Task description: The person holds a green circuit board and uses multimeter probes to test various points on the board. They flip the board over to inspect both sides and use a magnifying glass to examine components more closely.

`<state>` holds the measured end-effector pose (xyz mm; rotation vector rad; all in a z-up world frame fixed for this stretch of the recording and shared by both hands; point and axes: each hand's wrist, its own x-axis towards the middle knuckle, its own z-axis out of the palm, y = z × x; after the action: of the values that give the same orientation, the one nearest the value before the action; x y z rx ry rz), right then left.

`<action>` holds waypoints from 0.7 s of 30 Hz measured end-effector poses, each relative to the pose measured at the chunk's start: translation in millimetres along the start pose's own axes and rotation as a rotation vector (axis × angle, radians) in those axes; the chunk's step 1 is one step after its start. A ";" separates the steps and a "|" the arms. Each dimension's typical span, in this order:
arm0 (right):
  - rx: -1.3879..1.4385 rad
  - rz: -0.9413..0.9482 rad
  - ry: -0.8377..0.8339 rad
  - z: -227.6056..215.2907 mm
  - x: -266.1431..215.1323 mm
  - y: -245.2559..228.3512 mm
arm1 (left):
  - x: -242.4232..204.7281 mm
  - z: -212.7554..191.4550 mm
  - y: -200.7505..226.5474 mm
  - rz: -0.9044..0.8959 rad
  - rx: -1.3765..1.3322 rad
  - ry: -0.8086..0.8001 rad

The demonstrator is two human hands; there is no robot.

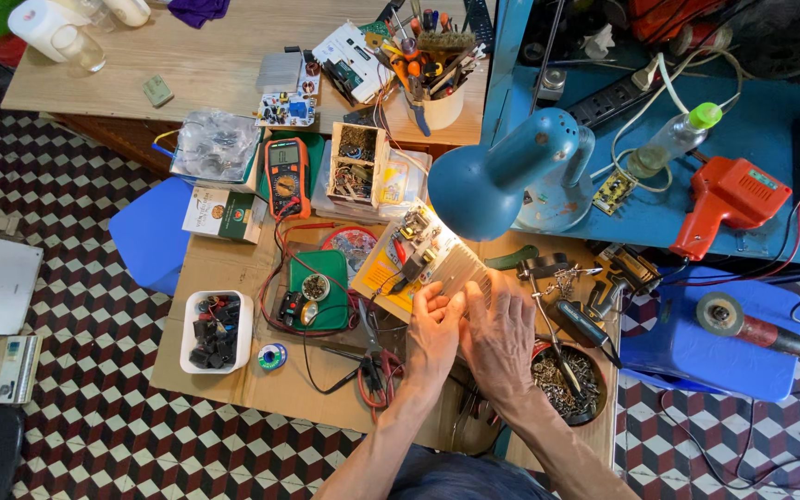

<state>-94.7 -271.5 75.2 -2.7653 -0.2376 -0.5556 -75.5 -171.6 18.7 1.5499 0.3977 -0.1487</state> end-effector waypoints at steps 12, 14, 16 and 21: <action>0.017 -0.112 0.026 -8.0 -12.3 -2.0 | -5.8 -18.6 29.7 -0.310 -0.131 0.005; 0.062 -0.108 0.013 -9.5 -14.2 -2.0 | -7.9 -19.6 30.8 -0.321 -0.133 -0.004; 0.104 -0.110 0.004 -11.8 -16.3 -3.7 | -9.4 -21.5 32.6 -0.325 -0.147 -0.008; 0.177 -0.142 0.007 -23.0 -19.3 -6.8 | -13.7 -24.7 47.0 -0.343 -0.244 -0.031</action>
<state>-121.8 -274.7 89.5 -2.5886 -0.4609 -0.5510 -76.0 -148.1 68.3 1.2293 0.6323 -0.3764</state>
